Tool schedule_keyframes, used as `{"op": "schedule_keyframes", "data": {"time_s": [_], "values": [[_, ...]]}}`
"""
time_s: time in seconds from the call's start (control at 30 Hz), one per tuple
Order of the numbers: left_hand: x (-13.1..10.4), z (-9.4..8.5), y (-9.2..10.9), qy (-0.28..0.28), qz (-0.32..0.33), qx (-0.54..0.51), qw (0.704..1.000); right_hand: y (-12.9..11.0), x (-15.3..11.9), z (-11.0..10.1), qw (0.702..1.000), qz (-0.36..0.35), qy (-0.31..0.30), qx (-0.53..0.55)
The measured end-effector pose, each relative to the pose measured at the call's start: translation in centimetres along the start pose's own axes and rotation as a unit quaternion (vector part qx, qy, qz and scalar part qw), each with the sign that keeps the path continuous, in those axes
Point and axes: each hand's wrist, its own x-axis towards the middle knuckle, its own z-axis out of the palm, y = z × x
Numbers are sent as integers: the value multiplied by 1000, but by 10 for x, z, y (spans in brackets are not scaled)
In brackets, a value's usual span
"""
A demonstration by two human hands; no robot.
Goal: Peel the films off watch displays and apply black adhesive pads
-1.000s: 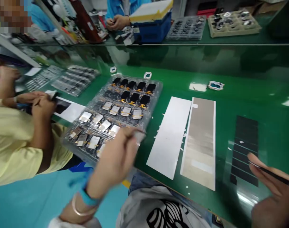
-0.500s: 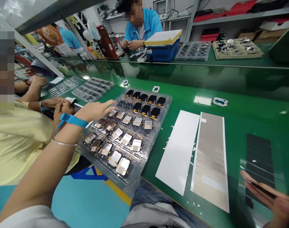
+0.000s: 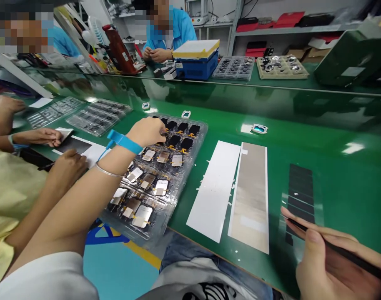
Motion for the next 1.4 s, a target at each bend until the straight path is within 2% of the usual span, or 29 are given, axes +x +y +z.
{"op": "schedule_keyframes", "data": {"time_s": [0.07,0.13,0.23,0.3,0.4,0.47,0.53,0.6,0.67,0.73,0.8,0.93,1.07,1.23,1.3,1.4], "values": [[-9,-13,5,7,10,5,1000,-1,2,1,999,-35,16,1],[-29,-24,15,24,27,-19,999,0,6,1,998,-55,2,38],[-80,-31,44,48,106,-178,977,0,14,-2,992,-42,-62,101],[-121,-26,69,85,159,-248,952,-5,20,-6,986,-50,-133,89],[-172,-10,110,136,169,-306,927,-21,31,-7,956,-127,-263,0],[-189,5,135,96,145,-427,887,-32,38,0,924,-191,-328,-44],[-191,20,155,36,107,-553,826,-38,42,12,897,-265,-345,-78],[-183,34,169,-1,81,-631,772,-36,42,25,869,-329,-351,-117],[-171,45,178,-17,80,-668,740,-28,40,35,853,-360,-349,-144],[-162,54,183,-23,94,-685,722,-18,36,41,855,-361,-336,-164],[-158,61,184,-24,105,-693,713,-10,33,43,860,-352,-323,-181],[-160,67,183,-24,93,-695,713,-5,31,42,863,-346,-320,-182],[-163,66,183,-4,82,-700,709,-6,30,41,877,-328,-321,-146],[-164,63,182,15,68,-697,714,-10,26,45,898,-253,-346,-105],[-164,63,182,9,61,-697,715,-11,26,46,896,-241,-355,-112],[-164,62,182,-2,50,-712,701,-14,32,46,893,-221,-370,-128]]}}
